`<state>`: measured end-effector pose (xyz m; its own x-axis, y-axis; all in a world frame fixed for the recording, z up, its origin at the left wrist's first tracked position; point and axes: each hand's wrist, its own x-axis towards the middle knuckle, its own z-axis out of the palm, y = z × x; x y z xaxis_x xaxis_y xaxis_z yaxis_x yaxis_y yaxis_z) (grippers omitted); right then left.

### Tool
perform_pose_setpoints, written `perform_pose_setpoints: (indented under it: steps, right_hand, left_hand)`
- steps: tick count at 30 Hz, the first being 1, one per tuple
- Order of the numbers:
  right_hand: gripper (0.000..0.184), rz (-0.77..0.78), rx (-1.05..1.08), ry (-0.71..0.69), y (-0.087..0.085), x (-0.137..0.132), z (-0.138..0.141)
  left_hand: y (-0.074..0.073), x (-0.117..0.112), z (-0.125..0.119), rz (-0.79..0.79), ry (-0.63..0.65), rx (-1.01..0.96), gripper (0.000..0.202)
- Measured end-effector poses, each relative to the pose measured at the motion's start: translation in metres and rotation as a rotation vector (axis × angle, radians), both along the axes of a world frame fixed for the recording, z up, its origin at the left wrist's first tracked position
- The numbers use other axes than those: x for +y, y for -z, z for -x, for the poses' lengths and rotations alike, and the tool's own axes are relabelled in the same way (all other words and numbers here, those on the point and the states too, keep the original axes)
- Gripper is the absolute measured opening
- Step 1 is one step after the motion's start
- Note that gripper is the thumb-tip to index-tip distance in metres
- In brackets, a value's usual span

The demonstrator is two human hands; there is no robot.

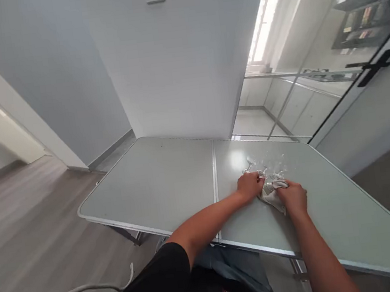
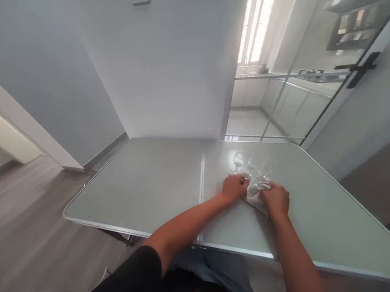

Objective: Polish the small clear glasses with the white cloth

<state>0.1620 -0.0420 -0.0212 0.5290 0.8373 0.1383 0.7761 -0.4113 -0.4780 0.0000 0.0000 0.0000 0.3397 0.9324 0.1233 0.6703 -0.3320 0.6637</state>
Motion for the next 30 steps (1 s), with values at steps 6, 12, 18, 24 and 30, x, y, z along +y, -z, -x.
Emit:
perform_pose_setpoints:
  steps: [6,12,18,24,30]
  right_hand:
    - [0.044,-0.370,-0.038,-0.026,-0.012,-0.015,0.033]
    - [0.042,-0.369,0.217,-0.383,-0.033,0.022,0.159]
    - [0.029,-0.172,0.262,-0.690,-0.036,0.093,0.301]
    - [0.029,-0.039,0.221,-0.704,-0.030,0.125,0.363]
    - [0.029,-0.016,0.206,-0.695,-0.029,0.135,0.377]
  left_hand:
    - [-0.045,-0.013,0.102,-0.153,-0.076,-0.168,0.033]
    - [-0.056,0.033,0.265,-0.097,-0.550,0.007,0.027]
    - [-0.016,0.048,0.338,-0.015,-0.783,0.049,0.027]
    - [-0.001,0.053,0.344,-0.005,-0.860,0.060,0.030]
    - [0.000,0.055,0.347,0.009,-0.867,0.064,0.030]
